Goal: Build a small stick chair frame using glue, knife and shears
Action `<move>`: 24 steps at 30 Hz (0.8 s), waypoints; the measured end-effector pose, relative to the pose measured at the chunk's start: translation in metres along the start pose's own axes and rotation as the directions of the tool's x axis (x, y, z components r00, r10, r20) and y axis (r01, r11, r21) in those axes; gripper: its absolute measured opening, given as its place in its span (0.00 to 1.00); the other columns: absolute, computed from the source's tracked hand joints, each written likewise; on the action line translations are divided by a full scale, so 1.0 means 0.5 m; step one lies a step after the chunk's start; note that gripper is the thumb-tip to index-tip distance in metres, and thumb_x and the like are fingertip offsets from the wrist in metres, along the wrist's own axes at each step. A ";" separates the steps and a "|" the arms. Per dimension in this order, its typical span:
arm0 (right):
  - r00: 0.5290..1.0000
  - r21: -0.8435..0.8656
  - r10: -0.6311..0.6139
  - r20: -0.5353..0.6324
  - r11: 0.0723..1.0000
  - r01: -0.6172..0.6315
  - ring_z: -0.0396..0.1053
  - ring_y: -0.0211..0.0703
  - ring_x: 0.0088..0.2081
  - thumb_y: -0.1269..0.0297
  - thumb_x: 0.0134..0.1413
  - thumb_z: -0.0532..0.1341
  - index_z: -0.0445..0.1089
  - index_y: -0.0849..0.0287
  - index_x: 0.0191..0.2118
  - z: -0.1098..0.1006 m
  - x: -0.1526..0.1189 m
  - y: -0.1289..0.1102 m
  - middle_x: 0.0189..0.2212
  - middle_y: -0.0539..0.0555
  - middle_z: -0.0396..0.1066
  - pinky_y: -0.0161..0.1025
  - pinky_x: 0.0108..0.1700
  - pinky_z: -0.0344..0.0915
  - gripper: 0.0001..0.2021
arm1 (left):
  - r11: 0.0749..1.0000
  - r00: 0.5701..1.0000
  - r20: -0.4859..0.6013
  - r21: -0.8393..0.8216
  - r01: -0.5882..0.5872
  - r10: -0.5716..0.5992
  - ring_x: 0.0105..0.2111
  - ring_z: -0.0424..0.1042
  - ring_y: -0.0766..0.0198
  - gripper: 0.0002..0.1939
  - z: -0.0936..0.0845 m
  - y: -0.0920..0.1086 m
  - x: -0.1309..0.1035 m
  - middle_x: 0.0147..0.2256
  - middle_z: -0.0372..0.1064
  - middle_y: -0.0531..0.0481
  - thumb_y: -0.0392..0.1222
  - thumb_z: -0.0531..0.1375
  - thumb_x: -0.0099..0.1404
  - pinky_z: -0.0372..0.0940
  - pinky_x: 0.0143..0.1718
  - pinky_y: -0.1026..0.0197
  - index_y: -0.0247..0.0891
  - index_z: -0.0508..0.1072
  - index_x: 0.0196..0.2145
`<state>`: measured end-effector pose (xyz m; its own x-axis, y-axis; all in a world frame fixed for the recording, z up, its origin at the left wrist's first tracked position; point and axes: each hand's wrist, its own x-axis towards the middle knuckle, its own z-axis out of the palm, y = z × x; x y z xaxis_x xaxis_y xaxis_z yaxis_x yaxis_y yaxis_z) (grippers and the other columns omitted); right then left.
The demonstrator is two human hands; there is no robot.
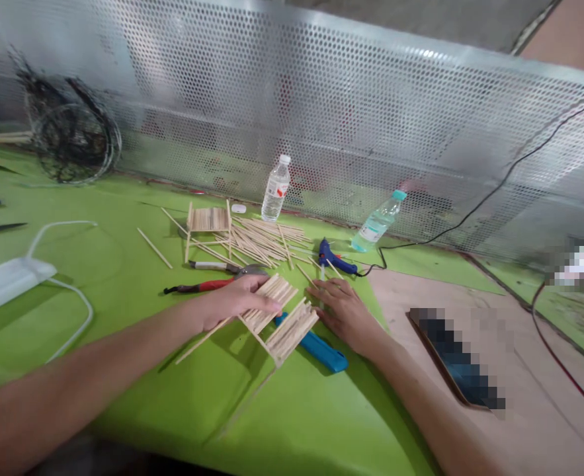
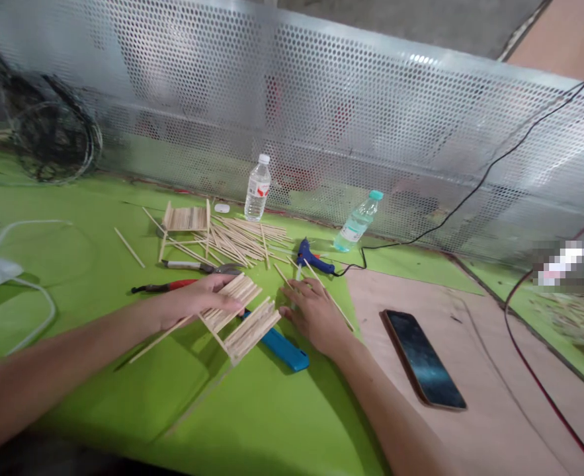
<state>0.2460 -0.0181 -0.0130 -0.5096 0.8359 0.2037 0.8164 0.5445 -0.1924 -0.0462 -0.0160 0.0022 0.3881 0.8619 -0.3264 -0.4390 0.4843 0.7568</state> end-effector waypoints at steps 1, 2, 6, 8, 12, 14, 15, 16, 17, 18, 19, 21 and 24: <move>1.000 -0.007 0.006 -0.008 1.000 -0.006 0.66 0.59 0.63 0.56 0.69 0.58 0.76 0.57 0.59 0.001 0.001 0.005 0.61 0.61 0.75 0.60 0.67 0.59 0.20 | 0.994 0.997 0.039 0.093 0.058 -0.062 0.31 0.81 0.47 0.27 0.002 0.006 -0.006 0.34 0.81 0.39 0.21 0.76 0.42 0.74 0.29 0.53 0.33 0.81 0.41; 1.000 -0.014 0.018 -0.020 1.000 -0.018 0.66 0.60 0.62 0.55 0.69 0.58 0.77 0.58 0.58 0.001 0.001 0.012 0.59 0.61 0.76 0.61 0.66 0.60 0.20 | 0.977 0.990 0.070 0.183 0.105 -0.119 0.32 0.81 0.46 0.29 0.004 0.011 -0.012 0.35 0.82 0.38 0.21 0.77 0.41 0.75 0.30 0.53 0.32 0.81 0.42; 0.993 -0.038 0.079 -0.085 0.996 -0.083 0.68 0.62 0.56 0.61 0.66 0.59 0.81 0.59 0.48 0.003 0.001 0.038 0.48 0.61 0.81 0.59 0.60 0.65 0.14 | 0.851 0.930 0.281 0.522 0.059 -0.237 0.43 0.82 0.49 0.29 0.004 0.022 -0.025 0.42 0.83 0.41 0.29 0.76 0.49 0.75 0.39 0.55 0.37 0.80 0.51; 0.988 -0.037 0.107 -0.109 0.993 -0.112 0.70 0.59 0.53 0.66 0.64 0.58 0.82 0.58 0.43 0.005 0.001 0.045 0.43 0.60 0.82 0.55 0.56 0.68 0.13 | 0.752 0.886 0.382 0.657 -0.060 -0.263 0.46 0.81 0.49 0.29 0.002 0.021 -0.024 0.46 0.82 0.43 0.32 0.73 0.55 0.74 0.44 0.54 0.40 0.79 0.55; 0.978 -0.034 0.155 -0.138 0.986 -0.161 0.71 0.57 0.49 0.70 0.61 0.58 0.81 0.57 0.42 0.009 0.002 0.046 0.40 0.59 0.82 0.49 0.49 0.69 0.13 | 0.654 0.882 0.416 0.734 -0.184 -0.220 0.44 0.82 0.46 0.29 0.003 0.021 -0.025 0.45 0.82 0.44 0.33 0.74 0.52 0.75 0.44 0.51 0.42 0.81 0.53; 0.974 -0.035 0.173 -0.149 0.983 -0.180 0.72 0.56 0.48 0.71 0.61 0.58 0.80 0.57 0.44 0.011 0.002 0.043 0.39 0.59 0.81 0.48 0.46 0.68 0.13 | 0.595 0.891 0.417 0.768 -0.238 -0.181 0.43 0.82 0.45 0.28 0.006 0.028 -0.029 0.44 0.83 0.45 0.34 0.75 0.51 0.74 0.43 0.51 0.44 0.82 0.51; 0.972 -0.034 0.179 -0.154 0.982 -0.186 0.72 0.56 0.47 0.72 0.61 0.58 0.80 0.57 0.45 0.011 0.003 0.042 0.39 0.59 0.81 0.47 0.45 0.68 0.13 | 0.558 0.893 0.418 0.787 -0.263 -0.169 0.43 0.82 0.45 0.28 0.008 0.031 -0.032 0.44 0.83 0.45 0.35 0.75 0.51 0.74 0.42 0.52 0.45 0.83 0.51; 0.971 -0.032 0.180 -0.157 0.982 -0.187 0.72 0.56 0.47 0.72 0.61 0.57 0.79 0.57 0.46 0.012 0.003 0.042 0.38 0.59 0.80 0.47 0.44 0.68 0.14 | 0.518 0.895 0.415 0.808 -0.279 -0.165 0.44 0.82 0.45 0.28 0.009 0.034 -0.035 0.46 0.83 0.46 0.37 0.75 0.52 0.73 0.41 0.53 0.46 0.82 0.52; 0.971 -0.028 0.178 -0.160 0.982 -0.185 0.71 0.56 0.47 0.73 0.62 0.56 0.79 0.58 0.46 0.012 0.003 0.041 0.39 0.59 0.80 0.47 0.44 0.67 0.15 | 0.479 0.899 0.406 0.829 -0.287 -0.165 0.44 0.82 0.45 0.29 0.010 0.036 -0.038 0.47 0.82 0.46 0.38 0.75 0.53 0.72 0.41 0.54 0.48 0.81 0.54; 0.971 -0.023 0.174 -0.165 0.983 -0.180 0.71 0.56 0.48 0.74 0.62 0.55 0.78 0.58 0.47 0.011 0.002 0.041 0.40 0.59 0.80 0.47 0.45 0.67 0.16 | 0.444 0.902 0.396 0.848 -0.289 -0.170 0.45 0.82 0.46 0.30 0.011 0.037 -0.040 0.49 0.82 0.47 0.39 0.74 0.55 0.71 0.40 0.55 0.49 0.80 0.56; 0.970 -0.018 0.169 -0.174 0.984 -0.175 0.70 0.57 0.49 0.74 0.63 0.54 0.78 0.59 0.48 0.011 0.002 0.040 0.42 0.60 0.80 0.47 0.46 0.67 0.16 | 0.414 0.905 0.388 0.863 -0.290 -0.173 0.45 0.81 0.47 0.31 0.011 0.036 -0.041 0.50 0.81 0.48 0.40 0.74 0.57 0.70 0.39 0.57 0.51 0.78 0.59; 0.966 -0.005 0.163 -0.199 0.986 -0.167 0.69 0.58 0.50 0.75 0.64 0.51 0.77 0.59 0.49 0.009 0.002 0.037 0.45 0.61 0.79 0.49 0.49 0.66 0.18 | 0.373 0.911 0.377 0.879 -0.297 -0.164 0.43 0.81 0.49 0.33 0.011 0.032 -0.043 0.51 0.81 0.49 0.40 0.72 0.59 0.67 0.37 0.59 0.52 0.75 0.62; 0.966 0.025 0.142 -0.217 0.990 -0.140 0.67 0.59 0.50 0.75 0.65 0.50 0.76 0.58 0.45 0.005 0.004 0.023 0.44 0.62 0.77 0.51 0.50 0.65 0.17 | 0.332 0.911 0.385 0.887 -0.320 -0.151 0.41 0.81 0.51 0.33 0.011 0.026 -0.044 0.49 0.82 0.49 0.43 0.70 0.62 0.65 0.36 0.60 0.52 0.72 0.65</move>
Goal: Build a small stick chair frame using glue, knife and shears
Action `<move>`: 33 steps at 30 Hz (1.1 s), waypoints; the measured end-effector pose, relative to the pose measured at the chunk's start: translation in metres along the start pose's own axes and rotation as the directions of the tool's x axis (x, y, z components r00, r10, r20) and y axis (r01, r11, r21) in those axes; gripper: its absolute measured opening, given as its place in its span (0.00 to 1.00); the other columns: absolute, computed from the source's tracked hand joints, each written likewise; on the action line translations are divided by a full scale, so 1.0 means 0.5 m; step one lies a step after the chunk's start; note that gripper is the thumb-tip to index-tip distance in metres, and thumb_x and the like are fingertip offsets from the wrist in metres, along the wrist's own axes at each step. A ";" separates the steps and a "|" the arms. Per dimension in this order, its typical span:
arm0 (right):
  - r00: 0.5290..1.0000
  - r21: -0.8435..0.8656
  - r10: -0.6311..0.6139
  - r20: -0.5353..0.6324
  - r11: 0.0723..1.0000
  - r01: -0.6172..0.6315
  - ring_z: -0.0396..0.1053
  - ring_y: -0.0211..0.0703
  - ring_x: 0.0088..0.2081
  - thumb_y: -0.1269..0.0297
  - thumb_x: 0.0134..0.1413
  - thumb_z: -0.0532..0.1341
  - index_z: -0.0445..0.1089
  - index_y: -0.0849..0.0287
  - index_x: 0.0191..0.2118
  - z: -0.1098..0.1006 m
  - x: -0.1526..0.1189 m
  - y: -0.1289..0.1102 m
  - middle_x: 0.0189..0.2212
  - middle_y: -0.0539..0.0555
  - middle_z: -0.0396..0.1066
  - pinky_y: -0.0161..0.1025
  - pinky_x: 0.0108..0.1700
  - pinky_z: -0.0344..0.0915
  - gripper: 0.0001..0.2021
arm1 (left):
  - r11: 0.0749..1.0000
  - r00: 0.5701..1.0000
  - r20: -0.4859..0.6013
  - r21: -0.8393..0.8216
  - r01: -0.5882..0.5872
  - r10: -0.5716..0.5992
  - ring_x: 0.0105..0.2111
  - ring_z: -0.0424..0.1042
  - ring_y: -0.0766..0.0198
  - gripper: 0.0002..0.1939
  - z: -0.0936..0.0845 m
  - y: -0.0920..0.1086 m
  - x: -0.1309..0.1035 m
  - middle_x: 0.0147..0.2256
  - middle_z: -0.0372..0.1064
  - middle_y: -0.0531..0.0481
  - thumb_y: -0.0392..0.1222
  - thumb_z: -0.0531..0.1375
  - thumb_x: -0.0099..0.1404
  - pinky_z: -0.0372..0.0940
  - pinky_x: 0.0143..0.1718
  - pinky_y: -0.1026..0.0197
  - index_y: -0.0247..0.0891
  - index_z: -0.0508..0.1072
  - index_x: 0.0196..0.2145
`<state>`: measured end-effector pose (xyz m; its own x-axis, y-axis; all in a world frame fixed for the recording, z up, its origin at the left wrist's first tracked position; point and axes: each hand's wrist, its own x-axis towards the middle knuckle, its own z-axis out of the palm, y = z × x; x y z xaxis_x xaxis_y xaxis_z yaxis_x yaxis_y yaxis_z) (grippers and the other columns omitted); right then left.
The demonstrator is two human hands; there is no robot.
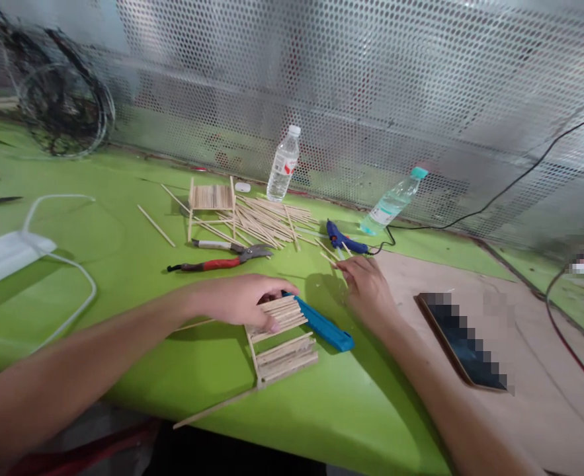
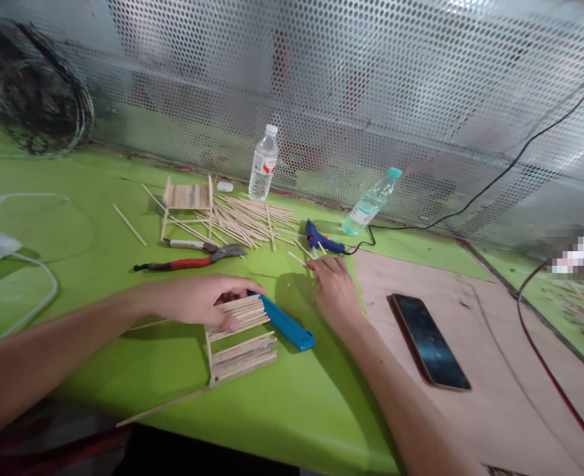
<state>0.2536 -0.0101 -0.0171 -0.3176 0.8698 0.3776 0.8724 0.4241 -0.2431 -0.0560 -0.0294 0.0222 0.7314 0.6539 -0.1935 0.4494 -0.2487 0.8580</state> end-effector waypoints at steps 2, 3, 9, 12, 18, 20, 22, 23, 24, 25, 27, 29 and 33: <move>0.999 0.040 -0.030 0.014 0.999 0.030 0.67 0.57 0.48 0.75 0.65 0.50 0.74 0.57 0.41 -0.002 0.000 -0.014 0.42 0.61 0.75 0.51 0.50 0.65 0.15 | 0.998 0.999 0.021 0.054 0.022 -0.023 0.43 0.80 0.50 0.35 -0.001 0.002 -0.003 0.51 0.80 0.49 0.47 0.69 0.63 0.65 0.37 0.60 0.54 0.69 0.67; 0.999 0.063 -0.046 0.022 0.997 0.045 0.67 0.57 0.48 0.75 0.65 0.50 0.73 0.56 0.40 -0.004 0.000 -0.021 0.41 0.61 0.75 0.51 0.49 0.65 0.14 | 0.995 0.998 0.039 0.096 0.035 -0.039 0.46 0.79 0.49 0.37 -0.004 0.005 -0.005 0.55 0.78 0.50 0.49 0.69 0.63 0.65 0.39 0.59 0.56 0.66 0.68; 0.990 0.216 -0.124 0.068 0.971 0.106 0.68 0.47 0.38 0.72 0.70 0.48 0.63 0.54 0.40 -0.031 -0.008 -0.049 0.39 0.57 0.70 0.44 0.40 0.64 0.10 | 0.935 0.994 0.088 0.354 0.033 -0.069 0.63 0.67 0.47 0.45 -0.012 0.020 -0.017 0.71 0.59 0.55 0.51 0.69 0.60 0.65 0.58 0.52 0.63 0.57 0.71; 0.980 0.268 -0.158 0.121 0.956 0.121 0.66 0.43 0.32 0.71 0.71 0.48 0.63 0.54 0.43 -0.049 -0.017 -0.062 0.35 0.53 0.70 0.40 0.35 0.61 0.08 | 0.924 0.999 0.054 0.382 -0.023 0.002 0.63 0.67 0.51 0.39 -0.004 0.017 -0.017 0.68 0.64 0.55 0.42 0.64 0.64 0.63 0.61 0.54 0.59 0.60 0.70; 0.929 0.324 -0.256 0.269 0.932 0.163 0.64 0.39 0.26 0.70 0.70 0.52 0.63 0.54 0.42 -0.066 -0.034 -0.101 0.31 0.48 0.70 0.38 0.30 0.56 0.05 | 0.877 0.989 -0.044 0.468 -0.104 0.140 0.63 0.67 0.50 0.32 0.008 -0.006 0.001 0.65 0.68 0.48 0.36 0.59 0.70 0.62 0.65 0.48 0.52 0.64 0.69; 0.896 0.323 -0.296 0.330 0.928 0.188 0.67 0.39 0.28 0.67 0.69 0.58 0.66 0.54 0.46 -0.066 -0.038 -0.113 0.36 0.49 0.73 0.38 0.31 0.56 0.04 | 0.868 0.985 -0.052 0.481 -0.120 0.165 0.66 0.64 0.50 0.29 0.009 -0.012 0.007 0.67 0.65 0.48 0.37 0.59 0.72 0.58 0.69 0.45 0.49 0.65 0.68; 0.851 0.309 -0.346 0.394 0.922 0.232 0.70 0.41 0.33 0.62 0.68 0.61 0.69 0.52 0.50 -0.066 -0.042 -0.122 0.41 0.50 0.74 0.39 0.33 0.57 0.08 | 0.863 0.983 -0.056 0.490 -0.128 0.178 0.68 0.62 0.49 0.27 0.008 -0.014 0.012 0.69 0.63 0.48 0.39 0.59 0.73 0.56 0.70 0.45 0.47 0.67 0.68; 0.829 0.305 -0.372 0.418 0.917 0.258 0.71 0.41 0.34 0.61 0.68 0.61 0.71 0.52 0.50 -0.066 -0.043 -0.123 0.41 0.51 0.74 0.39 0.34 0.57 0.08 | 0.861 0.983 -0.057 0.493 -0.123 0.173 0.68 0.62 0.49 0.26 0.007 -0.015 0.014 0.69 0.64 0.47 0.40 0.60 0.74 0.56 0.70 0.44 0.46 0.67 0.67; 0.812 0.304 -0.394 0.431 0.911 0.281 0.71 0.42 0.35 0.60 0.69 0.61 0.72 0.52 0.49 -0.066 -0.045 -0.123 0.40 0.51 0.74 0.39 0.34 0.57 0.07 | 0.861 0.985 -0.058 0.495 -0.115 0.165 0.68 0.63 0.50 0.25 0.006 -0.015 0.015 0.68 0.65 0.47 0.41 0.59 0.74 0.57 0.69 0.44 0.46 0.68 0.67; 0.804 0.301 -0.406 0.435 0.907 0.295 0.71 0.42 0.35 0.61 0.69 0.60 0.73 0.53 0.47 -0.066 -0.046 -0.121 0.38 0.51 0.73 0.40 0.34 0.57 0.07 | 0.861 0.986 -0.058 0.497 -0.107 0.156 0.66 0.65 0.50 0.23 0.005 -0.016 0.017 0.66 0.67 0.46 0.42 0.59 0.75 0.58 0.68 0.43 0.45 0.69 0.65; 0.812 0.272 -0.396 0.429 0.914 0.302 0.69 0.41 0.33 0.61 0.70 0.58 0.74 0.55 0.41 -0.065 -0.046 -0.110 0.35 0.51 0.72 0.40 0.33 0.55 0.08 | 0.864 0.988 -0.066 0.496 -0.091 0.142 0.63 0.68 0.51 0.20 0.003 -0.018 0.018 0.63 0.70 0.45 0.44 0.59 0.76 0.62 0.65 0.44 0.44 0.73 0.62; 0.839 0.181 -0.328 0.434 0.944 0.276 0.67 0.40 0.30 0.61 0.70 0.58 0.72 0.56 0.34 -0.064 -0.044 -0.092 0.32 0.51 0.71 0.40 0.31 0.53 0.12 | 0.870 0.986 -0.083 0.486 -0.085 0.143 0.59 0.70 0.53 0.16 0.001 -0.024 0.020 0.59 0.72 0.46 0.46 0.59 0.76 0.65 0.61 0.45 0.44 0.77 0.58; 0.900 -0.005 -0.151 0.410 0.986 0.168 0.62 0.40 0.26 0.61 0.70 0.57 0.68 0.58 0.28 -0.060 -0.035 -0.058 0.28 0.51 0.68 0.40 0.29 0.48 0.16 | 0.901 0.984 -0.103 0.424 -0.088 0.145 0.55 0.71 0.54 0.09 0.001 -0.037 0.022 0.55 0.73 0.50 0.47 0.62 0.74 0.65 0.58 0.46 0.48 0.82 0.46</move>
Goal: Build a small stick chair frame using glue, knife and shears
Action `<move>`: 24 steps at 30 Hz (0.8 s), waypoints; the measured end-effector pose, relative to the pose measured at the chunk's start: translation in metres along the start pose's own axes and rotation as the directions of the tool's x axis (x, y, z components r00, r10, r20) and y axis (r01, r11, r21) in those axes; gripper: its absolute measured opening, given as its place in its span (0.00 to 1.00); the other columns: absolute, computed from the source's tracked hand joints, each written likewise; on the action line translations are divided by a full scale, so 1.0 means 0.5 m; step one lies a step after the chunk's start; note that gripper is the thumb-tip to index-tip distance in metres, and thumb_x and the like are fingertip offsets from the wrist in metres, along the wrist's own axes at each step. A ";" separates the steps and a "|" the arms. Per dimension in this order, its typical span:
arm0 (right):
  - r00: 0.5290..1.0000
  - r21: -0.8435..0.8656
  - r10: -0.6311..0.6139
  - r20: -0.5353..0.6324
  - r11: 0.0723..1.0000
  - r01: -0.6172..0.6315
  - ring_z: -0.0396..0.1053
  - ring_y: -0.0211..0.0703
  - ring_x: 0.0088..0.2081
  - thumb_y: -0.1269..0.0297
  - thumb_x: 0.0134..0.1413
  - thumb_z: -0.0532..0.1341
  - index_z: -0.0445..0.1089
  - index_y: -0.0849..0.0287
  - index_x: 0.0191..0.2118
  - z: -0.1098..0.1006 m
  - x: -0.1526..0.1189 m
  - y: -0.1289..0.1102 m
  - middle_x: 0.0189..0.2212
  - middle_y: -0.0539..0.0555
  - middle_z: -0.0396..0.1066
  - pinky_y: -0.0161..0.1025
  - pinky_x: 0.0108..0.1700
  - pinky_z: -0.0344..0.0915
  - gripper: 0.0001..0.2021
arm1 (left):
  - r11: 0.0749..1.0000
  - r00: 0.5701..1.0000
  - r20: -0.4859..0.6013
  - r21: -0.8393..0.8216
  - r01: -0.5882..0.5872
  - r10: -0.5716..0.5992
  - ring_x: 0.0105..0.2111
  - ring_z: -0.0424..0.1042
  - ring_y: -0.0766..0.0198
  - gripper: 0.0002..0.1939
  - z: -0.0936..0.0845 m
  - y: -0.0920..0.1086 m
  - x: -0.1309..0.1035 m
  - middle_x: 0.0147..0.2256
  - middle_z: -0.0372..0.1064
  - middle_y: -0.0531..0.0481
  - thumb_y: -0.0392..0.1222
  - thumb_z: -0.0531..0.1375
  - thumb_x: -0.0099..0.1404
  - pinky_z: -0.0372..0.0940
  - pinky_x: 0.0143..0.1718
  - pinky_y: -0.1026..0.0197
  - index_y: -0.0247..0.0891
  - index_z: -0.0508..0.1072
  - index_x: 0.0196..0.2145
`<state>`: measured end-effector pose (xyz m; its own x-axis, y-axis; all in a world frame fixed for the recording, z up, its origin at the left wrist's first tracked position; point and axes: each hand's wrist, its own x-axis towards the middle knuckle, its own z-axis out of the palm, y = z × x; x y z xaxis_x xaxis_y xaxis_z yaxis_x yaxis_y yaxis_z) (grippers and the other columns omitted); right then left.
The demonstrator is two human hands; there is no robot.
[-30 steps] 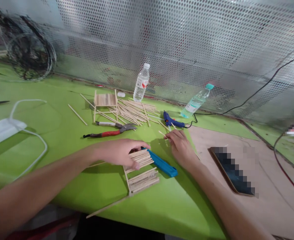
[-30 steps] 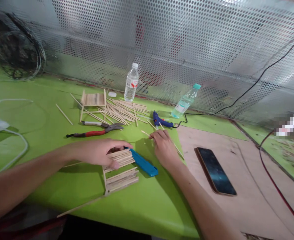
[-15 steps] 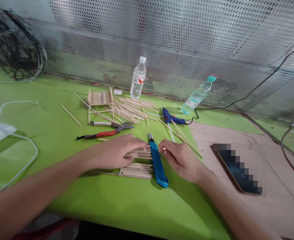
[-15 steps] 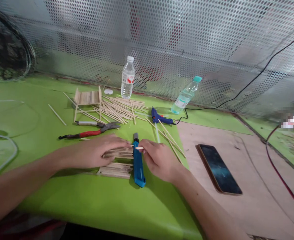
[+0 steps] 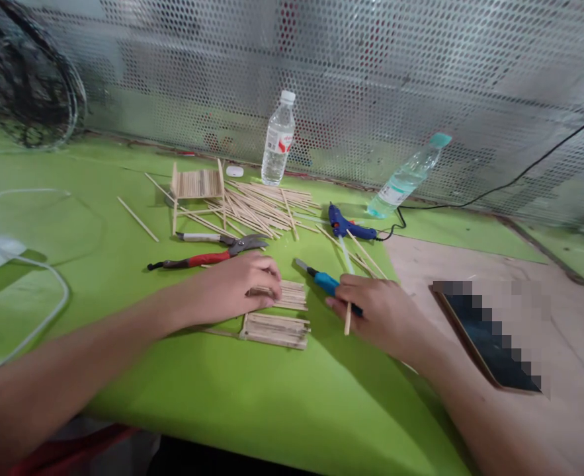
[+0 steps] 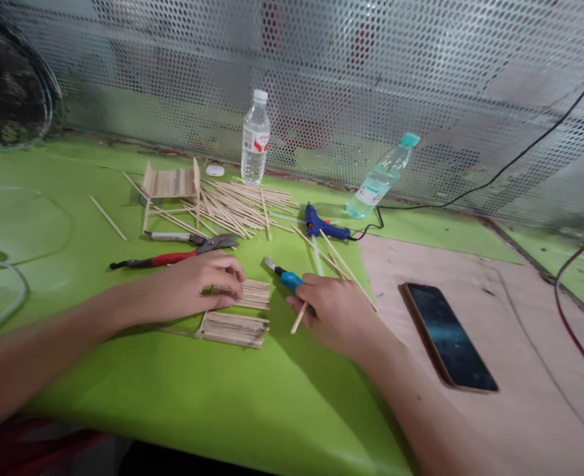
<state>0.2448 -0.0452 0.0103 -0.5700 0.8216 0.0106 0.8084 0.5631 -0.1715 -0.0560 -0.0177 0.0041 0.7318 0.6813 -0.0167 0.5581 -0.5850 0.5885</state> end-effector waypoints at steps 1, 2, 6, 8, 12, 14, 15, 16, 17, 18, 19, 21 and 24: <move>0.999 -0.006 0.026 -0.019 1.000 -0.026 0.63 0.41 0.27 0.61 0.71 0.56 0.68 0.58 0.30 0.000 0.001 0.002 0.29 0.52 0.68 0.40 0.29 0.48 0.15 | 1.000 1.000 -0.002 -0.023 0.004 -0.004 0.55 0.71 0.54 0.08 0.001 -0.002 0.000 0.55 0.72 0.50 0.48 0.62 0.74 0.65 0.58 0.45 0.48 0.82 0.45; 0.998 -0.003 0.041 -0.042 0.999 -0.041 0.64 0.42 0.28 0.62 0.71 0.55 0.68 0.57 0.31 -0.001 0.002 0.001 0.30 0.52 0.69 0.40 0.30 0.49 0.14 | 0.999 1.000 -0.003 -0.043 0.006 -0.006 0.55 0.70 0.53 0.08 0.002 -0.002 0.001 0.55 0.72 0.50 0.48 0.63 0.73 0.65 0.58 0.45 0.48 0.82 0.44; 0.991 0.065 0.016 -0.134 0.998 -0.008 0.65 0.43 0.30 0.70 0.66 0.55 0.66 0.56 0.41 -0.004 0.004 -0.034 0.36 0.53 0.70 0.40 0.31 0.54 0.04 | 0.999 1.000 -0.016 -0.035 -0.021 0.021 0.56 0.70 0.52 0.08 0.006 -0.002 0.002 0.54 0.72 0.49 0.47 0.63 0.73 0.65 0.58 0.44 0.46 0.82 0.43; 0.988 0.130 -0.031 -0.152 0.990 0.051 0.64 0.41 0.29 0.74 0.65 0.52 0.63 0.56 0.45 -0.006 0.003 -0.056 0.37 0.53 0.70 0.40 0.31 0.55 0.08 | 0.998 0.998 -0.032 0.010 -0.059 0.060 0.56 0.70 0.53 0.07 0.007 -0.001 0.001 0.53 0.73 0.47 0.44 0.62 0.73 0.65 0.58 0.45 0.44 0.81 0.43; 0.985 0.204 -0.059 -0.163 0.975 0.092 0.63 0.40 0.26 0.77 0.68 0.47 0.61 0.56 0.46 -0.008 0.002 -0.071 0.34 0.51 0.68 0.39 0.30 0.56 0.10 | 0.984 0.986 -0.033 0.083 -0.158 0.161 0.54 0.71 0.54 0.10 0.008 0.002 0.002 0.52 0.75 0.45 0.39 0.60 0.74 0.66 0.57 0.48 0.40 0.80 0.48; 0.980 0.200 -0.050 -0.194 0.976 0.090 0.65 0.40 0.28 0.76 0.69 0.48 0.61 0.55 0.46 -0.007 0.003 -0.066 0.34 0.52 0.69 0.39 0.30 0.58 0.10 | 0.971 0.974 -0.024 0.090 -0.221 0.224 0.55 0.70 0.54 0.14 0.009 0.005 0.005 0.54 0.76 0.45 0.38 0.58 0.76 0.65 0.58 0.48 0.40 0.78 0.54; 0.975 0.201 -0.038 -0.220 0.976 0.084 0.66 0.41 0.28 0.76 0.69 0.49 0.62 0.55 0.46 -0.007 0.004 -0.062 0.35 0.52 0.70 0.38 0.31 0.59 0.10 | 0.964 0.967 -0.014 0.085 -0.252 0.254 0.56 0.70 0.54 0.16 0.010 0.007 0.006 0.55 0.75 0.46 0.38 0.57 0.76 0.64 0.58 0.48 0.41 0.77 0.57; 0.968 0.205 -0.019 -0.250 0.976 0.072 0.67 0.41 0.29 0.75 0.70 0.50 0.63 0.54 0.45 -0.006 0.004 -0.058 0.36 0.52 0.71 0.38 0.32 0.60 0.09 | 0.958 0.961 -0.002 0.079 -0.274 0.275 0.57 0.69 0.54 0.17 0.011 0.009 0.007 0.57 0.75 0.47 0.38 0.57 0.76 0.64 0.59 0.48 0.43 0.76 0.60; 0.960 0.212 0.003 -0.279 0.976 0.058 0.67 0.41 0.29 0.74 0.70 0.50 0.63 0.54 0.45 -0.006 0.005 -0.054 0.36 0.52 0.71 0.38 0.32 0.60 0.08 | 0.955 0.958 0.013 0.075 -0.288 0.288 0.58 0.68 0.54 0.18 0.012 0.010 0.008 0.59 0.74 0.48 0.39 0.57 0.76 0.64 0.58 0.48 0.45 0.75 0.61; 0.953 0.218 0.026 -0.302 0.975 0.043 0.67 0.41 0.30 0.73 0.70 0.51 0.63 0.54 0.45 -0.005 0.005 -0.052 0.36 0.52 0.72 0.38 0.33 0.61 0.08 | 0.952 0.955 0.030 0.074 -0.297 0.295 0.58 0.67 0.53 0.19 0.013 0.011 0.009 0.61 0.73 0.49 0.40 0.58 0.76 0.64 0.58 0.48 0.46 0.75 0.62; 0.947 0.222 0.045 -0.317 0.975 0.028 0.68 0.41 0.30 0.73 0.70 0.51 0.63 0.53 0.45 -0.005 0.005 -0.050 0.36 0.53 0.72 0.38 0.33 0.61 0.07 | 0.950 0.953 0.046 0.078 -0.301 0.298 0.59 0.66 0.52 0.19 0.012 0.012 0.009 0.62 0.72 0.50 0.42 0.58 0.77 0.64 0.57 0.48 0.47 0.75 0.62; 0.945 0.227 0.068 -0.320 0.974 0.007 0.69 0.42 0.31 0.72 0.71 0.51 0.64 0.53 0.45 -0.005 0.005 -0.048 0.36 0.53 0.73 0.39 0.33 0.62 0.07 | 0.947 0.950 0.070 0.085 -0.309 0.304 0.59 0.65 0.50 0.19 0.010 0.014 0.008 0.63 0.71 0.49 0.46 0.56 0.77 0.64 0.57 0.47 0.47 0.75 0.62; 0.951 0.236 0.083 -0.298 0.972 -0.011 0.69 0.41 0.30 0.70 0.71 0.51 0.65 0.54 0.46 -0.003 0.004 -0.048 0.36 0.53 0.75 0.39 0.33 0.63 0.07 | 0.938 0.940 0.070 0.078 -0.338 0.333 0.59 0.66 0.49 0.20 0.006 0.019 0.007 0.62 0.71 0.46 0.49 0.55 0.78 0.62 0.59 0.46 0.46 0.75 0.62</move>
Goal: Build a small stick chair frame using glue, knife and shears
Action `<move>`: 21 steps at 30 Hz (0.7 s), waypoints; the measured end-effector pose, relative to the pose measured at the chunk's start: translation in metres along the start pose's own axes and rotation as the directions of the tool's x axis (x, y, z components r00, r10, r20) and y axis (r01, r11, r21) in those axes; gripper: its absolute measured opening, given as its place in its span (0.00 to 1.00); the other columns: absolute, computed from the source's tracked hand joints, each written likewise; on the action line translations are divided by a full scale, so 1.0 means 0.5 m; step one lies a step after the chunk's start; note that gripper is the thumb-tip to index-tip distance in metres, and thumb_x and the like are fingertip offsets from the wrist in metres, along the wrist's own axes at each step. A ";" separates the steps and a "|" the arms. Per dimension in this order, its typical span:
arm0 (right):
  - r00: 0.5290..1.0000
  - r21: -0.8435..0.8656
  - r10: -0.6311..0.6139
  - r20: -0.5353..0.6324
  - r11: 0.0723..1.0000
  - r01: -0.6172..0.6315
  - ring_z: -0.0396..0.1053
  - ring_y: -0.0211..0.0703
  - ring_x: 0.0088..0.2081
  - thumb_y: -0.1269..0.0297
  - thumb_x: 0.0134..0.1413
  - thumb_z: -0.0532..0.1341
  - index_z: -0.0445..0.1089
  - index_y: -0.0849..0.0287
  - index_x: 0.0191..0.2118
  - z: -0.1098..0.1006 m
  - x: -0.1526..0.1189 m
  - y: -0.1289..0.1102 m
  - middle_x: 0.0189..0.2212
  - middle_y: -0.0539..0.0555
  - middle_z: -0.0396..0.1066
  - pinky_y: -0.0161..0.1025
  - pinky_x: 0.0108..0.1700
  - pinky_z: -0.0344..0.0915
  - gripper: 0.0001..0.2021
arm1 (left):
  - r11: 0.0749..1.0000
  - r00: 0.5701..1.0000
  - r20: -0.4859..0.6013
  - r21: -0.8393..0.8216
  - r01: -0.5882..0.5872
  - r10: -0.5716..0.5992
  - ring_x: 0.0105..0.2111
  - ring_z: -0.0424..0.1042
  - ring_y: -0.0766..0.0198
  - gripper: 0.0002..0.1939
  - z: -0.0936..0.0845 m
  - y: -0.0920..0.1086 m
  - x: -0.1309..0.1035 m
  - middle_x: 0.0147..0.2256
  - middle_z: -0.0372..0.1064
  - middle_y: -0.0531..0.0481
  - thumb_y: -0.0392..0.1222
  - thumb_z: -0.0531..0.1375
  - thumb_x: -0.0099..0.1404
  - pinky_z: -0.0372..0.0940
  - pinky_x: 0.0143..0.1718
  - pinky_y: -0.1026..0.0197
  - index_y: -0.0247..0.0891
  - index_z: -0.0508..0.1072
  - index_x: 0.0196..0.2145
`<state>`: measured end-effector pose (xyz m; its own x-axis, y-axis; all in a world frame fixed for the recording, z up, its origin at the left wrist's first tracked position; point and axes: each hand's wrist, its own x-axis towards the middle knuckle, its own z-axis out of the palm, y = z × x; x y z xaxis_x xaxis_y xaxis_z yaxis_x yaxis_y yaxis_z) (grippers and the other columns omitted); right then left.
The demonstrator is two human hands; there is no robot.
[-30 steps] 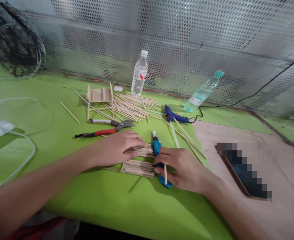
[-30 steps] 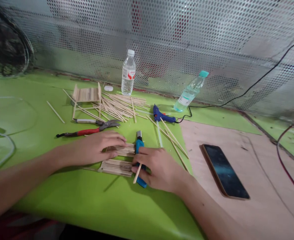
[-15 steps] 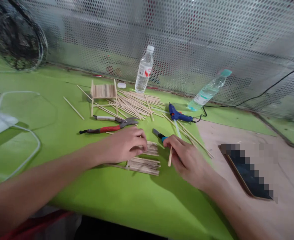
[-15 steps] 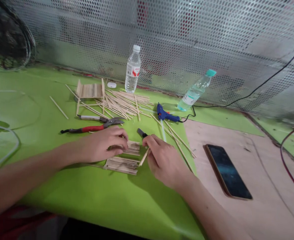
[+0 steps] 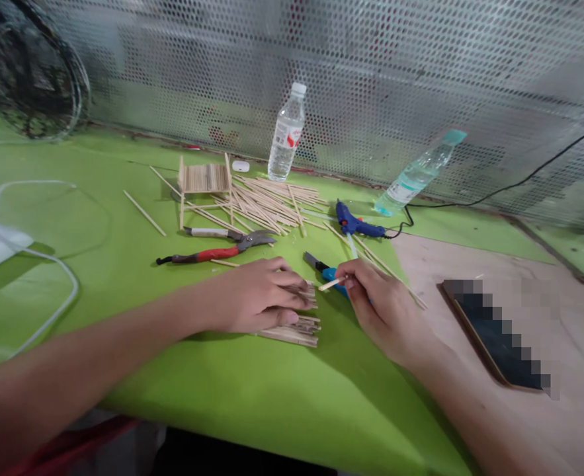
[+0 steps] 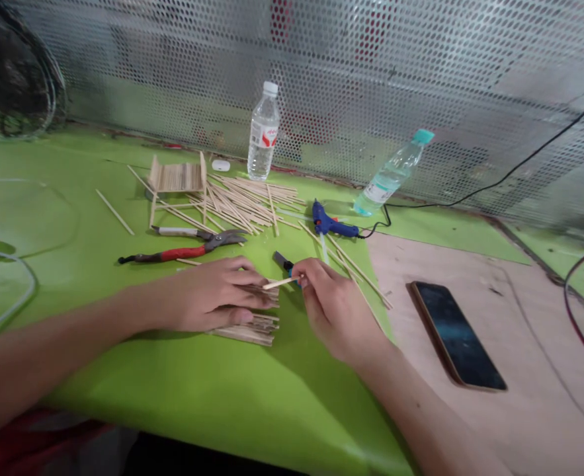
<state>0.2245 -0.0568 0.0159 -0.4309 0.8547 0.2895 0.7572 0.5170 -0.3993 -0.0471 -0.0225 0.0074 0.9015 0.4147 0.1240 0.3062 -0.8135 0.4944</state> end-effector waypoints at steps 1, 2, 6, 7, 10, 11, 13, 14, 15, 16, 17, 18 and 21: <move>1.000 0.000 0.008 0.001 1.000 -0.008 0.70 0.40 0.29 0.70 0.72 0.51 0.66 0.54 0.47 0.001 -0.001 0.000 0.36 0.53 0.75 0.39 0.33 0.63 0.08 | 1.000 1.000 -0.006 0.004 -0.003 0.003 0.58 0.66 0.49 0.20 -0.001 0.002 0.000 0.62 0.71 0.45 0.49 0.55 0.78 0.62 0.59 0.45 0.46 0.75 0.62; 1.000 -0.003 0.016 -0.002 1.000 -0.016 0.70 0.40 0.28 0.69 0.72 0.52 0.67 0.55 0.48 0.001 -0.001 -0.001 0.36 0.53 0.76 0.38 0.32 0.62 0.08 | 1.000 1.000 -0.008 0.014 0.000 0.000 0.58 0.66 0.49 0.20 -0.002 0.004 0.001 0.62 0.72 0.45 0.49 0.54 0.78 0.61 0.59 0.45 0.46 0.75 0.62; 0.998 -0.025 0.027 -0.052 0.999 -0.029 0.71 0.38 0.25 0.67 0.72 0.54 0.69 0.55 0.48 0.003 -0.003 -0.003 0.34 0.51 0.78 0.37 0.28 0.61 0.07 | 0.996 0.998 0.039 0.087 0.035 -0.039 0.60 0.64 0.48 0.21 -0.003 0.010 0.005 0.64 0.70 0.47 0.50 0.52 0.79 0.60 0.61 0.45 0.47 0.74 0.63; 0.998 -0.030 0.028 -0.059 0.999 -0.030 0.71 0.38 0.25 0.66 0.72 0.55 0.69 0.55 0.49 0.004 -0.003 -0.002 0.33 0.51 0.79 0.36 0.28 0.62 0.07 | 0.995 0.998 0.053 0.092 0.034 -0.039 0.61 0.64 0.48 0.21 -0.004 0.011 0.005 0.64 0.69 0.47 0.49 0.52 0.79 0.60 0.62 0.44 0.47 0.74 0.63; 0.997 -0.034 0.040 -0.072 0.999 -0.042 0.72 0.37 0.24 0.66 0.71 0.57 0.71 0.54 0.49 0.007 -0.005 0.003 0.33 0.50 0.81 0.36 0.27 0.63 0.08 | 0.998 0.998 0.055 0.052 0.040 -0.042 0.63 0.64 0.49 0.20 -0.004 0.007 0.003 0.65 0.68 0.47 0.49 0.53 0.79 0.59 0.64 0.43 0.47 0.74 0.63; 0.996 -0.037 0.043 -0.083 0.998 -0.047 0.72 0.37 0.24 0.66 0.70 0.58 0.72 0.54 0.49 0.009 -0.005 0.006 0.33 0.49 0.81 0.35 0.27 0.63 0.07 | 0.998 0.998 0.046 0.024 0.051 -0.052 0.63 0.64 0.49 0.20 -0.004 0.004 0.001 0.65 0.69 0.47 0.49 0.54 0.78 0.59 0.64 0.44 0.47 0.74 0.63; 0.993 -0.040 0.039 -0.108 0.998 -0.044 0.74 0.37 0.24 0.65 0.69 0.59 0.74 0.54 0.47 0.013 -0.007 0.011 0.33 0.50 0.82 0.35 0.27 0.63 0.07 | 0.992 0.993 0.025 -0.038 0.119 -0.118 0.62 0.67 0.51 0.21 -0.007 0.000 -0.004 0.63 0.71 0.46 0.48 0.54 0.78 0.62 0.63 0.46 0.46 0.72 0.64; 0.993 -0.043 0.026 -0.114 0.999 -0.032 0.74 0.38 0.25 0.65 0.69 0.60 0.75 0.54 0.47 0.014 -0.008 0.012 0.33 0.50 0.82 0.35 0.27 0.64 0.07 | 0.983 0.986 0.013 -0.070 0.169 -0.169 0.61 0.69 0.52 0.21 -0.009 -0.002 -0.007 0.62 0.72 0.46 0.47 0.54 0.78 0.63 0.62 0.47 0.45 0.72 0.64; 0.994 -0.046 0.010 -0.108 0.999 -0.015 0.75 0.38 0.26 0.65 0.68 0.61 0.76 0.54 0.46 0.015 -0.009 0.012 0.33 0.50 0.82 0.35 0.27 0.65 0.07 | 0.971 0.976 0.000 -0.101 0.218 -0.219 0.60 0.70 0.53 0.21 -0.013 -0.003 -0.010 0.61 0.73 0.45 0.45 0.54 0.78 0.64 0.61 0.48 0.44 0.71 0.64; 0.996 -0.044 -0.010 -0.091 0.999 0.006 0.76 0.39 0.26 0.66 0.68 0.61 0.76 0.55 0.46 0.017 -0.009 0.011 0.34 0.51 0.83 0.35 0.28 0.66 0.07 | 0.958 0.965 -0.016 -0.126 0.258 -0.262 0.59 0.71 0.54 0.20 -0.017 -0.005 -0.013 0.60 0.73 0.45 0.42 0.53 0.78 0.65 0.60 0.49 0.44 0.72 0.63; 0.997 -0.037 -0.030 -0.064 0.999 0.028 0.77 0.39 0.27 0.67 0.67 0.61 0.77 0.55 0.45 0.018 -0.010 0.009 0.35 0.51 0.83 0.35 0.29 0.67 0.07 | 0.947 0.955 -0.033 -0.142 0.288 -0.295 0.57 0.73 0.55 0.19 -0.022 -0.007 -0.015 0.59 0.74 0.45 0.38 0.53 0.78 0.66 0.59 0.50 0.43 0.73 0.62; 0.998 -0.025 -0.054 -0.034 0.998 0.053 0.78 0.39 0.28 0.68 0.67 0.61 0.77 0.55 0.44 0.019 -0.010 0.006 0.35 0.51 0.83 0.36 0.30 0.69 0.07 | 0.940 0.947 -0.051 -0.148 0.308 -0.318 0.55 0.74 0.56 0.19 -0.027 -0.009 -0.018 0.57 0.75 0.46 0.35 0.52 0.77 0.66 0.58 0.50 0.43 0.75 0.59; 0.990 0.041 -0.136 0.036 0.990 0.135 0.80 0.41 0.32 0.70 0.67 0.62 0.77 0.55 0.42 0.026 -0.010 -0.003 0.37 0.52 0.83 0.36 0.33 0.73 0.06 | 0.930 0.928 -0.094 -0.110 0.351 -0.361 0.51 0.76 0.57 0.18 -0.042 -0.018 -0.026 0.52 0.78 0.47 0.32 0.51 0.75 0.66 0.57 0.50 0.41 0.79 0.51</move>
<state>0.2191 -0.0611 0.0039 -0.5474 0.7775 0.3096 0.6713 0.6288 -0.3924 -0.0679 -0.0118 0.0192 0.6970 0.7168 0.0171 0.5676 -0.5661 0.5978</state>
